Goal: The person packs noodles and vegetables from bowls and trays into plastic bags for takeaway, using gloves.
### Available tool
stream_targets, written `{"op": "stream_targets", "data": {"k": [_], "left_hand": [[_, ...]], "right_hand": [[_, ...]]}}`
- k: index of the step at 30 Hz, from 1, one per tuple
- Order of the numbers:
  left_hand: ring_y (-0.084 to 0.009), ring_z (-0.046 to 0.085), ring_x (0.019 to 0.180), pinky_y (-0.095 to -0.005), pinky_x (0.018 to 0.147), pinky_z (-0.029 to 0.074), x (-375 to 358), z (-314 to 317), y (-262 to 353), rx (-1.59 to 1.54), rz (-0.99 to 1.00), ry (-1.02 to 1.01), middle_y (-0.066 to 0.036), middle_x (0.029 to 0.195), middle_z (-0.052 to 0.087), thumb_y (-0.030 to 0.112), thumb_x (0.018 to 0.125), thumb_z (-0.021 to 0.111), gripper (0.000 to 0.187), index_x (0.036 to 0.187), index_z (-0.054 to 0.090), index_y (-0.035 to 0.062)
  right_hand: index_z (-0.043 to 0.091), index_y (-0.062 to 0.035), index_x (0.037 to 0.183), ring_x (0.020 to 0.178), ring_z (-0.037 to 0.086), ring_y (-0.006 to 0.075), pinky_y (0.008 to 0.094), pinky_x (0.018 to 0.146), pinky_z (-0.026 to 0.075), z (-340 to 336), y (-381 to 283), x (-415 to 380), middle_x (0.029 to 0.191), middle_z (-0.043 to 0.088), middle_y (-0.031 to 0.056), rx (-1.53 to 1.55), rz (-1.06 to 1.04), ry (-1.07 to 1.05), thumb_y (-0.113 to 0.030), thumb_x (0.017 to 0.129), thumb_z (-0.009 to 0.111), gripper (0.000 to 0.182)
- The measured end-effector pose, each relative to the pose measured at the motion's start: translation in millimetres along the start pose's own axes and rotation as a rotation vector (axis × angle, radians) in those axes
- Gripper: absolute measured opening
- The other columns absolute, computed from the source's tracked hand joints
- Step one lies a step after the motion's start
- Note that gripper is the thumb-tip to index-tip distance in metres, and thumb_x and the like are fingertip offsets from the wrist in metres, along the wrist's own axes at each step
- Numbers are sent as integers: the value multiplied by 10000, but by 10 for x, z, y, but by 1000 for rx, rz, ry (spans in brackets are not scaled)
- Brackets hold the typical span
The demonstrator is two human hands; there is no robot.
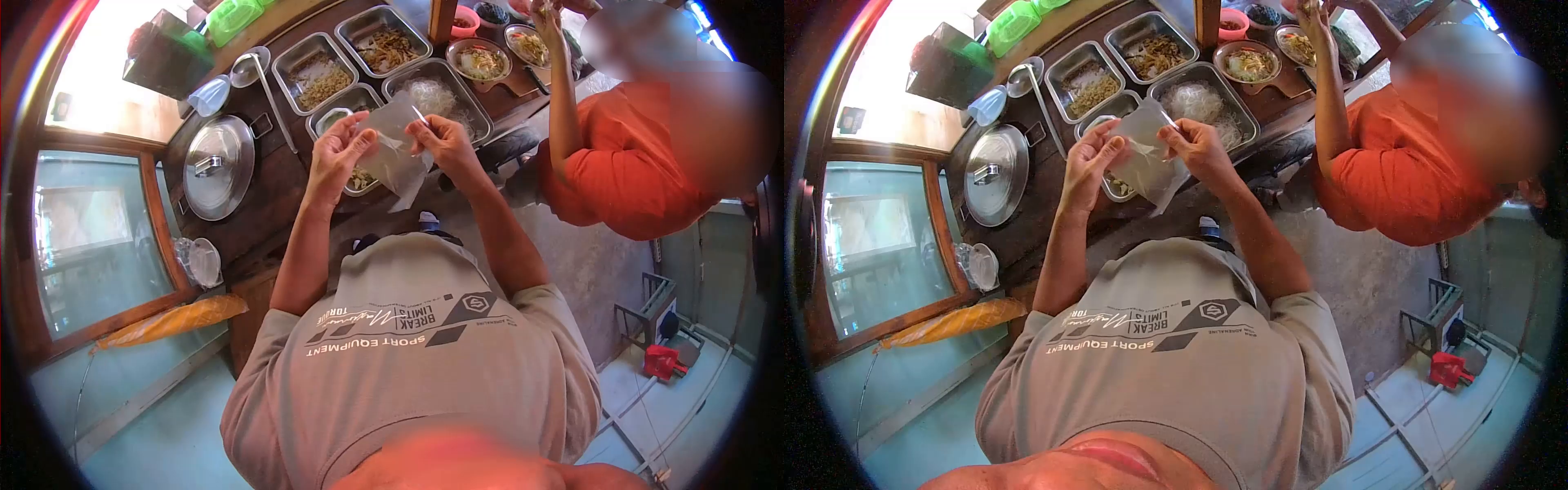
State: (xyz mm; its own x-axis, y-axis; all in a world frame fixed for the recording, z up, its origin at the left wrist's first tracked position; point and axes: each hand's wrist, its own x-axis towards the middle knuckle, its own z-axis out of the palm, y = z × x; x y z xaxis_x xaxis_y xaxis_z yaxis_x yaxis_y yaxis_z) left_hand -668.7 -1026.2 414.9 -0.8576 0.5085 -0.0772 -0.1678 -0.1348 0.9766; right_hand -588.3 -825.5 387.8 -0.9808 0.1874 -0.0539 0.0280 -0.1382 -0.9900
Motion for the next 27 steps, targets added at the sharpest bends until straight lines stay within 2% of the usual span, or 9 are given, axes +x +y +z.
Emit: {"op": "stream_targets", "data": {"k": [5,7,9,11,15,16,19,24,27], "left_hand": [[-75,645,791,-220,741,525,28,89,-113,65,-67,10,-21,917,714,180,970,694,231,1101,720,-8],[-72,635,755,-227,711,519,44,132,-114,226,1,10,-19,844,711,169,965,695,199,1024,742,-15],[-64,629,751,-230,701,515,45,164,-76,377,38,-35,-23,837,713,163,963,696,193,1021,743,-16],[-71,644,754,-244,696,515,31,218,-31,554,142,-98,-27,816,727,161,950,696,196,1016,747,-16],[-68,636,742,-249,679,505,-12,319,111,677,170,-81,-15,787,724,175,947,699,199,1005,752,-8],[-65,629,734,-247,675,501,1,278,77,600,155,-58,-12,779,720,179,947,700,202,998,752,-10],[-55,608,722,-240,674,490,8,136,-47,443,106,-17,-3,769,707,181,954,700,202,971,747,-14],[-49,582,707,-235,661,475,-62,160,49,526,100,-9,12,751,681,177,966,695,196,931,739,-10],[-42,576,676,-237,619,467,-97,145,71,585,121,8,1,709,678,197,949,707,205,913,747,-1]], "right_hand": [[627,-4,1204,895,645,141,293,811,501,-24,69,-74,994,693,74,53,-86,76,-221,982,674,314],[584,-34,1293,1045,633,220,359,917,478,53,-189,-138,1115,685,112,-459,-483,338,-205,928,714,424],[569,-69,1345,1174,593,284,418,1002,441,44,-502,-165,1210,669,136,-822,-695,322,-199,873,746,521],[581,-107,1359,1282,526,332,470,1065,389,-52,-674,-186,1279,642,148,-1018,-717,27,-205,817,771,582],[710,-53,1084,919,683,318,400,809,519,-183,-445,-3,966,730,131,-772,-446,-175,-150,886,681,222],[702,-14,993,702,675,266,351,678,515,-170,-550,-44,782,708,113,-669,-334,-141,-142,938,620,161],[689,3,996,679,656,206,337,689,510,-241,-492,-34,758,693,99,-486,-35,-151,-168,975,606,191],[688,14,1019,733,602,106,304,684,489,-122,-292,-57,754,672,31,-199,-203,-141,-188,987,644,209],[687,18,1066,777,582,84,285,702,479,-188,-382,-17,809,673,31,-435,63,-212,-225,997,646,256]]}}
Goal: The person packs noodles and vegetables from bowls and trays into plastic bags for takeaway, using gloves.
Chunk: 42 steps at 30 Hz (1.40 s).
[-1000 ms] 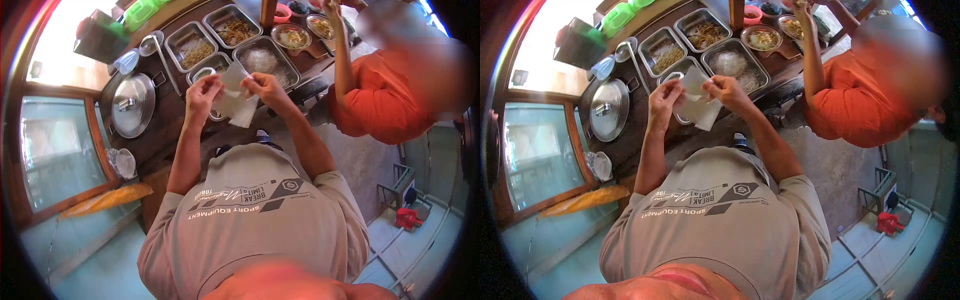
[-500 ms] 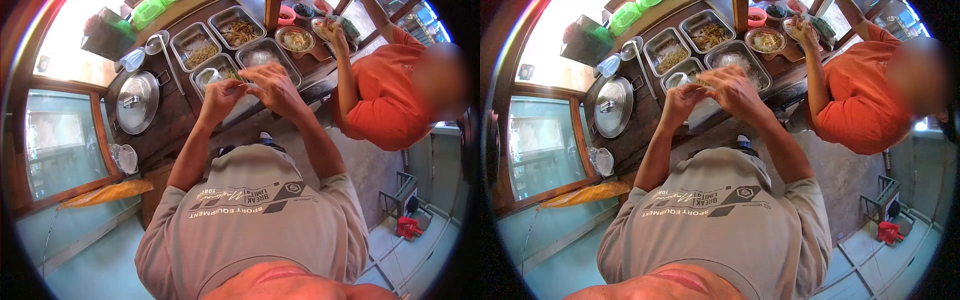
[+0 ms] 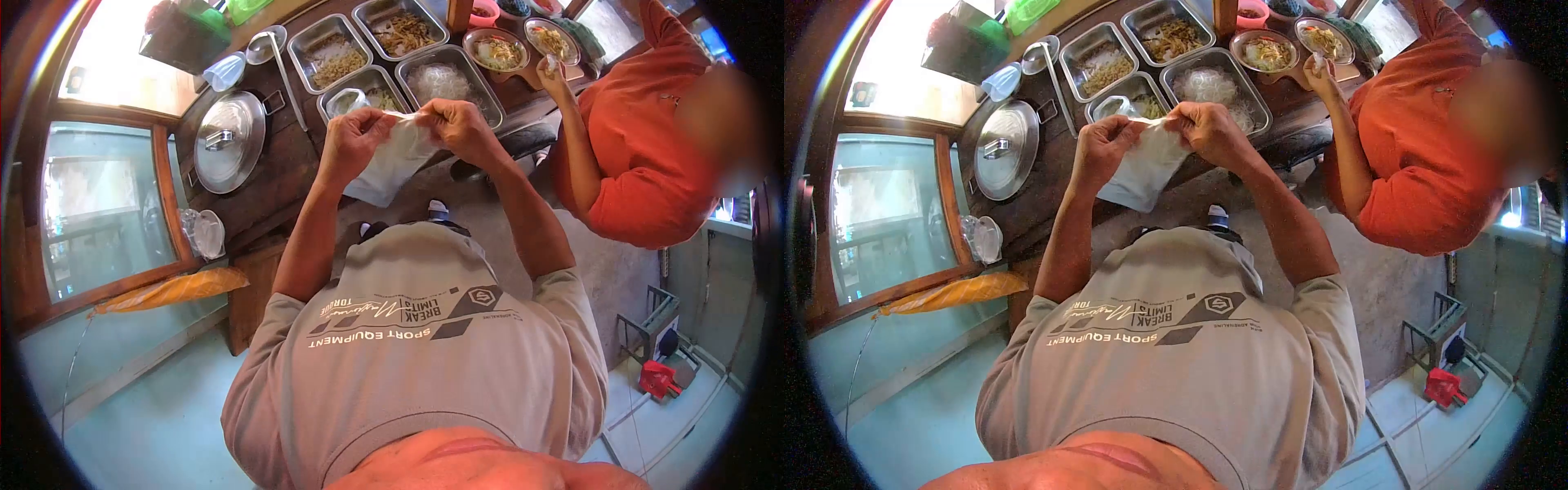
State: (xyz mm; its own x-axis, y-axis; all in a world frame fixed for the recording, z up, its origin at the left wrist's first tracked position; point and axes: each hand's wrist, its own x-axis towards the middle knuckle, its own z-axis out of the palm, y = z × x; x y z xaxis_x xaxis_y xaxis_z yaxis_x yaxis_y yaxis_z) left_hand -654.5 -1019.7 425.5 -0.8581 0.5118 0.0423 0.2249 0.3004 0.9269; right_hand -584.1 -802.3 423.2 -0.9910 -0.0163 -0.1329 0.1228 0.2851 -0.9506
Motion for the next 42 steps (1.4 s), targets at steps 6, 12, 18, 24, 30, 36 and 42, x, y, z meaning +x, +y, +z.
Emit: {"op": "stream_targets", "data": {"k": [6,12,18,24,30,36,42], "left_hand": [[-46,565,648,-249,591,461,-55,-79,63,9,-19,3,-6,683,674,206,937,712,213,916,749,-2],[-48,566,655,-248,597,463,-138,-150,23,64,-42,-8,-15,691,682,207,935,715,216,936,752,-6],[-47,560,663,-247,605,459,-214,-239,-10,7,-53,21,-3,706,683,200,934,717,210,950,755,-6],[-35,553,663,-216,599,442,-303,-329,-57,-105,-111,41,15,727,668,211,970,689,214,928,739,7],[-77,625,605,-219,542,506,-279,-438,-74,-452,-110,438,6,728,664,209,1007,632,170,908,677,79],[-104,636,650,-263,545,532,-155,-884,-376,-812,-67,864,-4,778,662,226,1025,591,156,913,621,121],[-144,669,733,-277,584,548,-393,-1203,-504,-794,-120,1029,-4,877,673,229,1041,531,114,1050,589,132]], "right_hand": [[687,22,1067,790,560,70,262,691,467,73,153,8,847,659,-9,192,-66,-107,-278,1013,635,309],[682,19,1075,792,543,74,254,727,477,155,206,117,865,633,-16,270,-139,-123,-291,1012,634,320],[707,-4,932,684,521,66,251,613,442,200,156,221,735,603,-19,130,-46,-188,-302,998,658,308],[712,-19,901,649,487,56,248,596,424,303,94,302,687,565,-33,130,-45,-167,-363,1005,641,366],[538,-10,1340,1074,647,158,302,880,503,629,190,390,1181,674,91,793,-106,-361,-385,986,647,528],[620,6,1232,1004,670,171,298,939,510,1278,491,300,1089,702,100,690,116,-513,-281,865,810,503],[680,-25,1096,943,679,148,304,906,550,1432,528,399,1015,704,73,1153,173,-395,-215,969,684,229]]}}
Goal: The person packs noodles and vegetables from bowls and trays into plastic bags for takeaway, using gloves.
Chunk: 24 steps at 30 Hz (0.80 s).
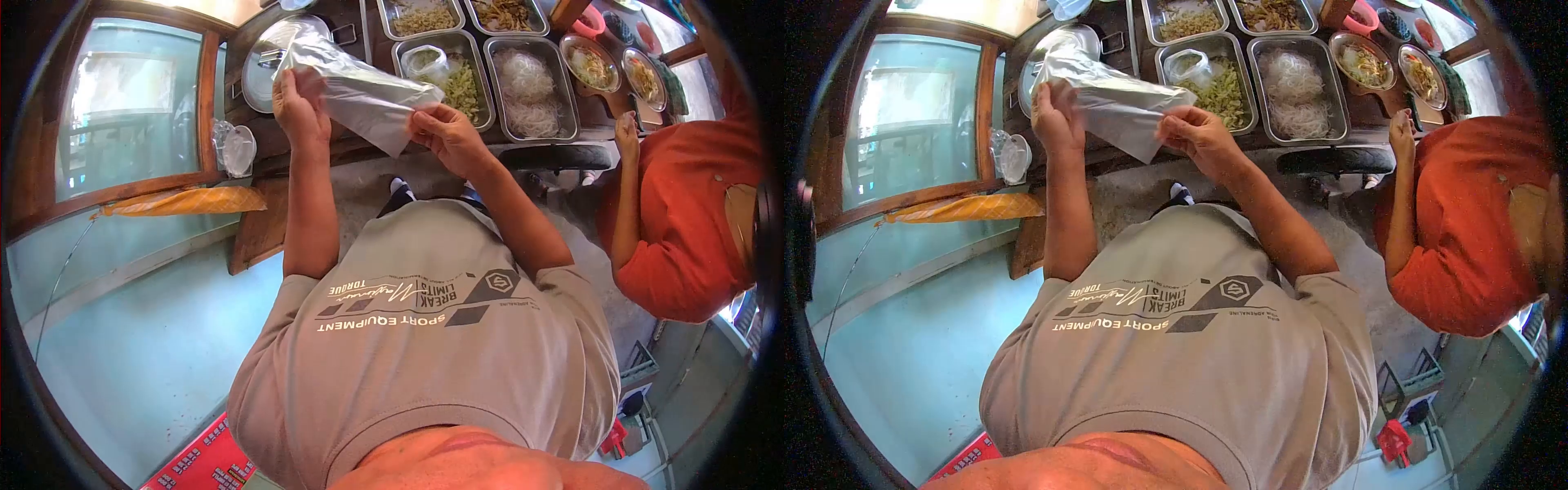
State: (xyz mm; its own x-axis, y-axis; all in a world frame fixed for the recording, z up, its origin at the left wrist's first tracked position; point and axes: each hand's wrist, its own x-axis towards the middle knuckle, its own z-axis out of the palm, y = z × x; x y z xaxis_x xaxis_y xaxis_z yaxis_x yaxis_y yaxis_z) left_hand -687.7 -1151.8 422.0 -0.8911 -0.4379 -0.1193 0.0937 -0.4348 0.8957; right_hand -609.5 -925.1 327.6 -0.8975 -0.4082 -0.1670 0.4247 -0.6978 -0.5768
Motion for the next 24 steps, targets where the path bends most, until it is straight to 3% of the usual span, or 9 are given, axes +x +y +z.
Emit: {"op": "stream_targets", "data": {"k": [6,12,13,16,17,19,20,22,24], "left_hand": [[-170,682,813,-324,660,581,2,-286,-76,-55,18,12,-46,995,693,195,1043,519,111,1054,577,101],[-170,681,818,-295,623,560,-61,-568,-182,-68,-47,-22,-64,1047,688,168,1043,511,134,1156,553,109],[-205,655,899,-342,736,544,-142,-489,-168,-18,12,44,-73,1075,673,165,997,594,223,1203,538,100],[-231,580,1082,-341,772,532,-249,-800,-278,968,837,187,-88,1159,606,187,946,670,331,1227,539,71],[-229,551,1100,-329,776,518,-332,-780,-149,1049,969,16,-86,1136,600,199,928,692,336,1204,555,65],[-191,585,1009,-293,733,499,-675,-565,38,1107,929,-342,-84,1068,612,232,921,708,275,1107,619,50],[-157,632,881,-290,691,510,-807,-482,-16,955,535,-435,-89,1028,650,266,874,786,310,1049,658,44],[-114,643,749,-274,651,512,-897,-368,-192,901,398,-526,-77,923,697,232,824,842,317,1017,693,29],[-96,639,747,-262,650,512,-854,-477,-283,852,356,-479,-65,869,711,192,813,850,284,989,712,17]], "right_hand": [[690,-39,1064,827,631,112,271,789,522,69,10,136,913,680,33,4,-58,85,-211,992,657,190],[694,-16,1032,762,577,94,242,710,467,-14,94,289,862,655,15,-157,-110,115,-251,996,658,240],[695,-11,1028,759,576,94,239,708,465,27,105,305,858,656,15,-163,-156,123,-258,997,656,252],[692,2,1029,779,582,91,249,723,474,22,70,316,868,658,10,-392,-154,214,-275,978,683,282],[691,4,1028,790,588,90,253,734,479,54,35,299,871,659,7,-443,-115,189,-275,964,701,286],[685,0,1029,811,600,90,256,754,487,225,-16,287,878,661,6,-447,-75,105,-279,939,731,297],[680,-4,1031,820,607,91,255,762,491,338,-11,284,881,663,8,-398,-56,51,-284,929,744,305],[662,-33,983,775,590,87,250,730,479,494,88,309,856,649,3,-335,14,9,-279,932,743,264],[635,-64,934,740,570,82,247,699,463,444,222,390,837,632,-3,-242,82,-32,-277,933,743,240]]}}
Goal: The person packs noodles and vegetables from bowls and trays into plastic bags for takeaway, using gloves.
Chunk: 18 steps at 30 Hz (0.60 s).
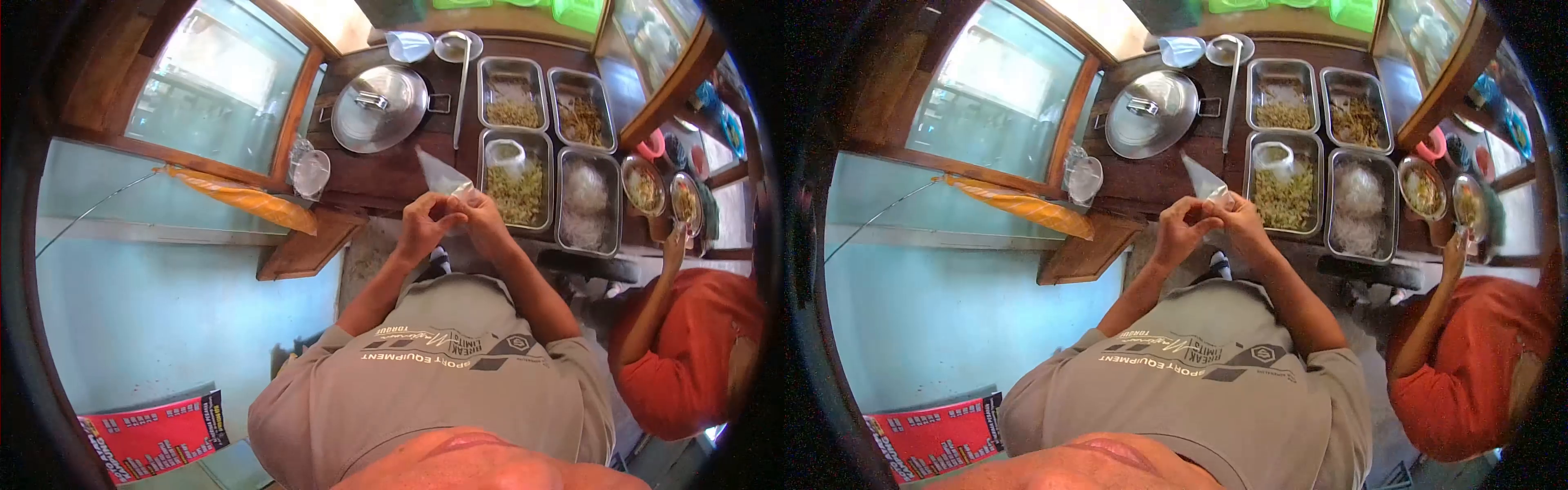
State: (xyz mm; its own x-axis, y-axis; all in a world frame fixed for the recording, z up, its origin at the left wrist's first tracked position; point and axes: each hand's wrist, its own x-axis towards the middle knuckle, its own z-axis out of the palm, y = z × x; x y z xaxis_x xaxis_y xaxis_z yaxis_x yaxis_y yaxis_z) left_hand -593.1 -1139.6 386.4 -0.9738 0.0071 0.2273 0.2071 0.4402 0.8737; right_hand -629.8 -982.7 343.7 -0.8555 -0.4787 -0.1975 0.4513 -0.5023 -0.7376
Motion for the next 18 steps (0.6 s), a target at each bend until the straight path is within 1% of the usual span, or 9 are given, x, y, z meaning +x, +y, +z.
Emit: {"op": "stream_targets", "data": {"k": [4,5,6,8,10,11,14,15,18], "left_hand": [[-72,621,700,-246,626,502,-95,-90,-146,-35,-18,22,-24,768,705,137,836,827,190,926,731,0],[-81,626,698,-256,628,517,-124,-109,-162,-69,-60,40,-38,815,714,130,882,777,138,919,734,4],[-81,630,708,-257,636,529,-152,-122,-170,-99,-145,77,-39,831,715,131,900,758,137,944,725,6],[-80,638,728,-260,653,553,-172,-130,-188,-165,-311,146,-41,861,716,133,936,722,139,994,707,8],[-90,649,751,-270,672,572,-167,-104,-242,-303,-358,178,-37,870,702,141,976,660,148,1055,659,17],[-94,654,763,-275,682,582,-166,-92,-258,-373,-383,191,-35,875,695,145,997,629,153,1086,635,21],[-113,669,806,-282,721,587,-91,-118,-225,-881,-581,296,-31,895,672,128,1013,571,137,1121,575,44],[-107,643,757,-257,672,557,-74,-124,-186,-902,-609,318,-17,895,643,135,1010,553,135,1124,552,62],[-71,561,679,-236,587,474,-139,-193,-460,-1025,-544,108,7,846,599,99,949,608,194,1130,549,65]], "right_hand": [[554,-120,878,719,529,78,249,665,423,-53,93,6,811,589,-12,196,73,-75,-266,955,719,234],[552,-119,891,733,538,82,252,675,429,-16,56,-26,817,593,-8,227,70,-71,-256,966,704,218],[550,-118,904,747,547,86,255,685,435,-5,30,-49,823,597,-4,256,67,-67,-246,977,689,202],[538,-106,927,765,568,101,270,714,460,-46,22,-69,854,605,7,370,55,-194,-194,1004,640,155],[536,-99,935,773,577,108,280,723,473,-29,32,-101,872,611,14,410,54,-274,-180,1011,624,142],[533,-93,945,785,574,100,269,733,474,-6,51,-98,881,606,6,365,99,-252,-160,1007,627,130],[531,-103,951,829,540,62,229,752,450,14,34,-140,874,573,-17,-105,6,-262,-144,988,645,127],[545,-92,953,826,538,56,226,739,449,1,33,-128,879,580,-18,-206,-12,-217,-148,984,654,126],[590,-57,961,817,533,40,218,701,447,-85,109,-39,893,600,-22,-500,-68,-81,-160,972,683,139]]}}
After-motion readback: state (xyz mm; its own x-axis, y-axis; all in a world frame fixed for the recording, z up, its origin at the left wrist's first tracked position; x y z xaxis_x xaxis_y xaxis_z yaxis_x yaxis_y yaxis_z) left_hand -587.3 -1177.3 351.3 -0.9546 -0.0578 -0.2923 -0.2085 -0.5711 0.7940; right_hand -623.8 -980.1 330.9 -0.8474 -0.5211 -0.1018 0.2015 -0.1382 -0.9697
